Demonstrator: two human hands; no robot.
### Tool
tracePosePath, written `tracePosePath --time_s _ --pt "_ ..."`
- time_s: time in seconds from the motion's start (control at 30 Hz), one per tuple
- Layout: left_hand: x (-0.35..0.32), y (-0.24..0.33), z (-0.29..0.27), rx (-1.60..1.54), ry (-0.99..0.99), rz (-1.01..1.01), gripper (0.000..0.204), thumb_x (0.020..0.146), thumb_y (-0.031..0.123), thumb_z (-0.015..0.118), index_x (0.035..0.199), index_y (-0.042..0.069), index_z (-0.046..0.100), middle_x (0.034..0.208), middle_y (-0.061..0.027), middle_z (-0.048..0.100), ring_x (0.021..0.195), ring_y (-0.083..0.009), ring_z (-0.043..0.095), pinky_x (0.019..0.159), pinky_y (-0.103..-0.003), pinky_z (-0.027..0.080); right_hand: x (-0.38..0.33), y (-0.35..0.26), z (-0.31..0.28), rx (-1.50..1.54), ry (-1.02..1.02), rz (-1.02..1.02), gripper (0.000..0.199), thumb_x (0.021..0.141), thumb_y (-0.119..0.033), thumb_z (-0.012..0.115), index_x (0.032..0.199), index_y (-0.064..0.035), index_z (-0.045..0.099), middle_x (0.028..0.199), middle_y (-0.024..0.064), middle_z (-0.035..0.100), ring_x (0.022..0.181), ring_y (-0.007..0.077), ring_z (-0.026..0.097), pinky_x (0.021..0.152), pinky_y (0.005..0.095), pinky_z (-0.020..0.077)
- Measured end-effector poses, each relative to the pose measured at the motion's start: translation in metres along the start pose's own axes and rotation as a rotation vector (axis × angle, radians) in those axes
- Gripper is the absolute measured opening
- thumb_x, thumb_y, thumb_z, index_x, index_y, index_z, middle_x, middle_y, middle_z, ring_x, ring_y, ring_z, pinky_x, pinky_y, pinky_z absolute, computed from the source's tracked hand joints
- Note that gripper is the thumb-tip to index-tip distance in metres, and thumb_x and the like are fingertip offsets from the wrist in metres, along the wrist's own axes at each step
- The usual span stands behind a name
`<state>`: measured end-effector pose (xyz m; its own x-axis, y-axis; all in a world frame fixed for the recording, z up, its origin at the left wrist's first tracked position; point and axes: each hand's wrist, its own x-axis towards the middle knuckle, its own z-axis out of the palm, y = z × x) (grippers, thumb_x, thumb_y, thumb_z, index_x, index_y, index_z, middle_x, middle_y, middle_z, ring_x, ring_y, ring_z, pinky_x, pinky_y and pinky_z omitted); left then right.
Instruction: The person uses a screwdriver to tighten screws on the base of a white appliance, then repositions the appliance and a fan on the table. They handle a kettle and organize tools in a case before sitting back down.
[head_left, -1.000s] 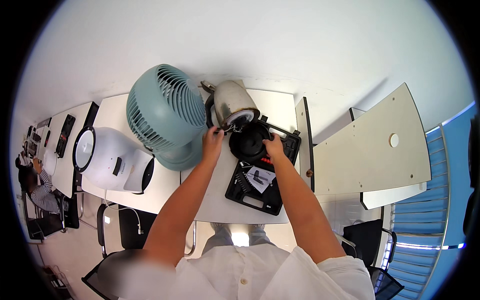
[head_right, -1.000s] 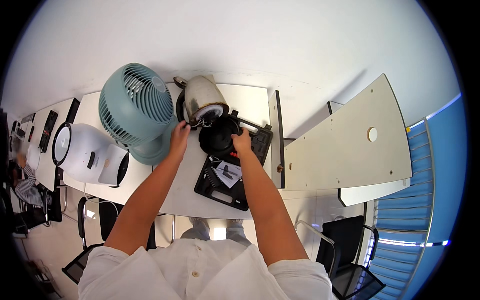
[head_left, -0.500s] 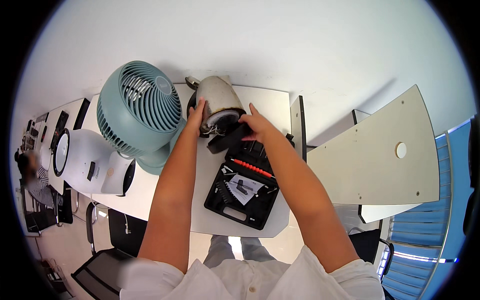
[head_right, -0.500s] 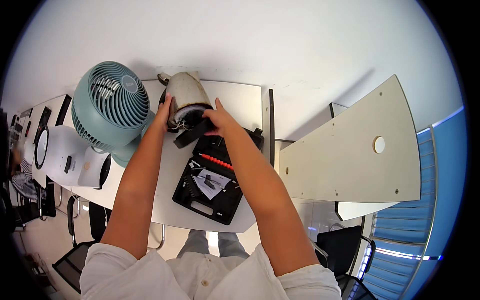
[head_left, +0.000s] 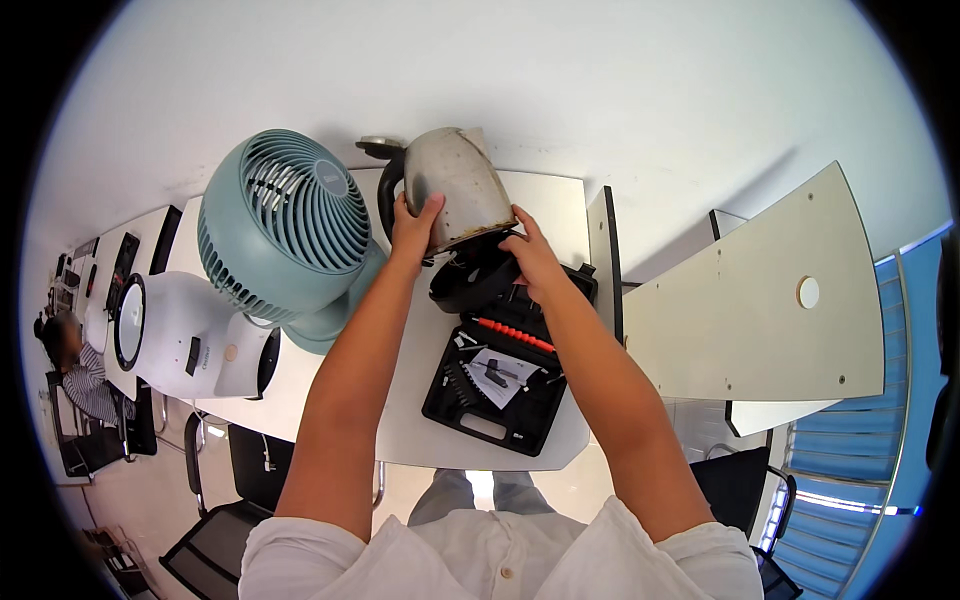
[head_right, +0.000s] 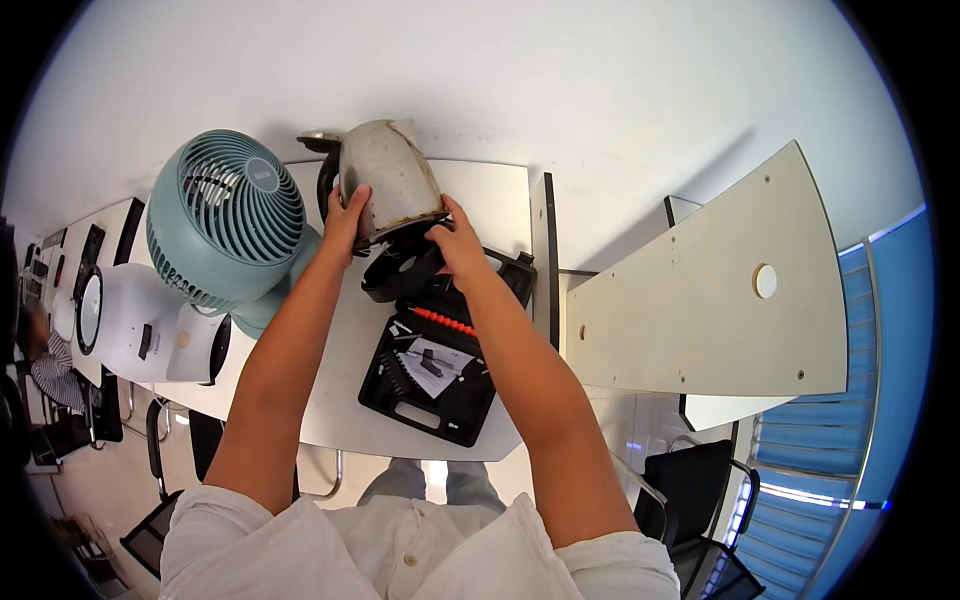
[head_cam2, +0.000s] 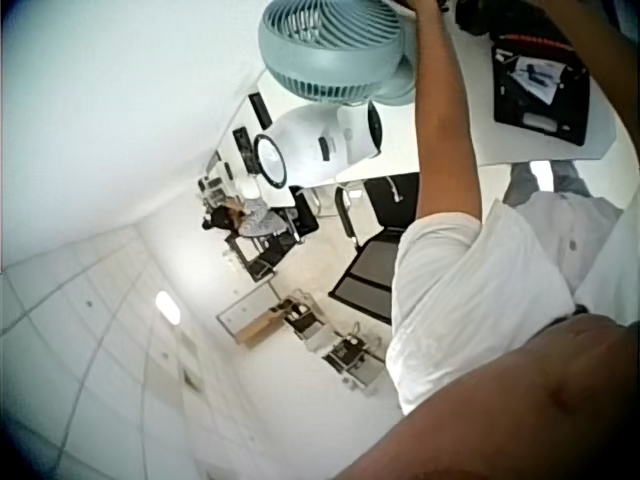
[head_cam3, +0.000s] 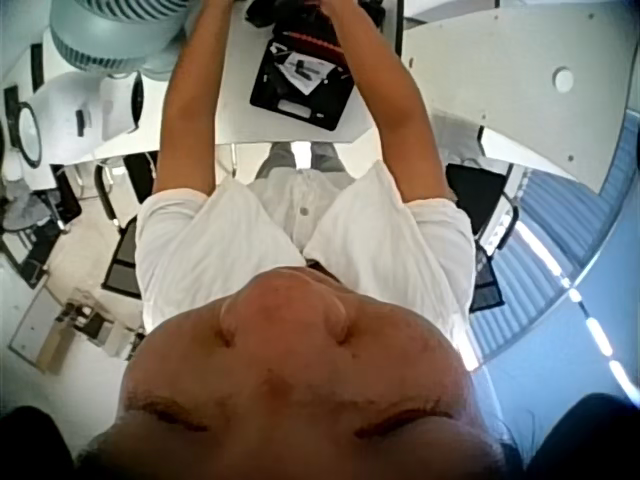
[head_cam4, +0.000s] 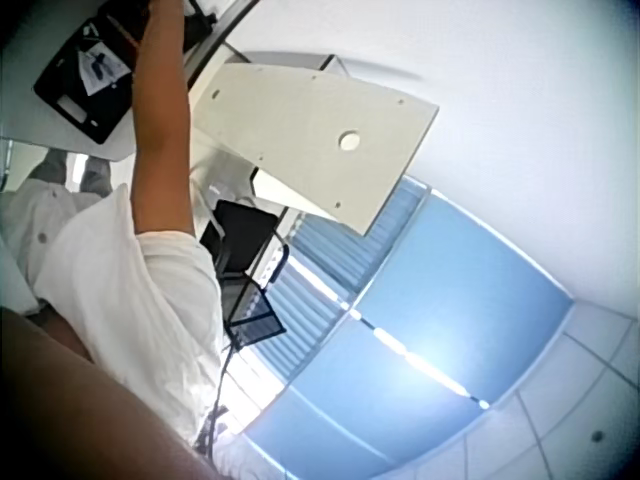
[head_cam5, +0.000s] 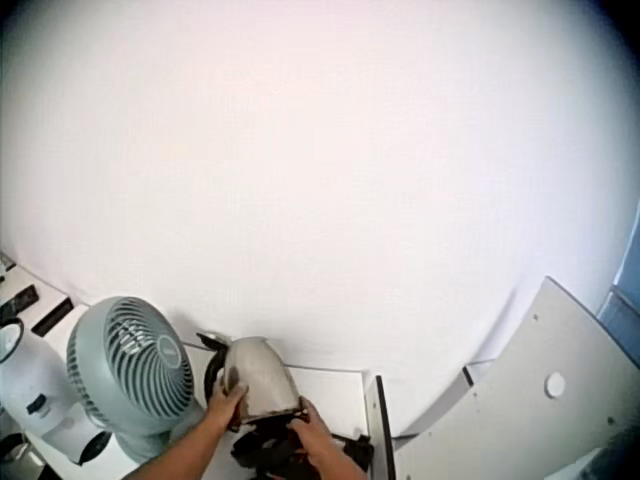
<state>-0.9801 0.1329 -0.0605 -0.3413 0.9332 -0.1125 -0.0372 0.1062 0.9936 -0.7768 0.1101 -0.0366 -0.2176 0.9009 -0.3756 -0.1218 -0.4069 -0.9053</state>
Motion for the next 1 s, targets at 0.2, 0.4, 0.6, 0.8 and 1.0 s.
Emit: tracePosePath --time_s 0.2,0.4,0.6,0.8,1.0 --pt "-0.050 0.050 0.015 -0.044 -0.078 0.238 0.099 0.068 0.049 0.075 0.136 -0.003 0.025 0.128 -0.0191 0.043 0.117 -0.0257 0.045 0.098 -0.034 0.036 -0.062 -0.028 -0.010 -0.023 0.080 -0.112 0.064 0.078 -0.006 0.051 0.138 -0.0198 0.036 0.098 0.0028 0.055 0.079 0.0074 0.049 0.055 0.0204 0.0392" --pt "-0.091 0.122 0.024 0.056 -0.097 0.507 0.114 0.065 0.059 0.072 0.136 -0.011 0.017 0.132 -0.0262 0.036 0.123 -0.0329 0.039 0.102 -0.038 0.032 -0.124 -0.065 0.010 0.254 0.130 -0.352 0.067 0.078 -0.002 0.049 0.141 -0.0144 0.031 0.119 0.0100 0.048 0.107 0.0178 0.044 0.094 0.0292 0.0341" --pt "-0.133 0.200 0.006 0.029 -0.234 0.677 0.117 0.062 0.063 0.073 0.135 -0.010 0.018 0.128 -0.0239 0.040 0.120 -0.0308 0.043 0.098 -0.037 0.037 -0.183 -0.102 0.038 0.347 0.126 -0.533 0.066 0.078 -0.003 0.049 0.141 -0.0110 0.029 0.122 0.0128 0.047 0.112 0.0200 0.044 0.096 0.0311 0.0350" --pt "-0.175 0.237 -0.021 0.080 -0.360 0.695 0.110 0.063 0.058 0.074 0.136 -0.003 0.020 0.126 -0.0198 0.043 0.116 -0.0266 0.046 0.095 -0.035 0.040 -0.231 -0.101 0.066 0.405 0.165 -0.590 0.064 0.079 -0.002 0.048 0.140 -0.0099 0.028 0.117 0.0119 0.046 0.108 0.0192 0.045 0.094 0.0312 0.0361" --pt "-0.229 0.213 -0.012 0.013 -0.418 0.595 0.110 0.065 0.058 0.073 0.138 -0.003 0.018 0.132 -0.0194 0.037 0.122 -0.0273 0.040 0.101 -0.037 0.033 -0.291 -0.073 0.048 0.360 0.240 -0.527 0.062 0.082 -0.001 0.045 0.140 -0.0120 0.026 0.123 0.0124 0.045 0.111 0.0202 0.045 0.095 0.0314 0.0379"
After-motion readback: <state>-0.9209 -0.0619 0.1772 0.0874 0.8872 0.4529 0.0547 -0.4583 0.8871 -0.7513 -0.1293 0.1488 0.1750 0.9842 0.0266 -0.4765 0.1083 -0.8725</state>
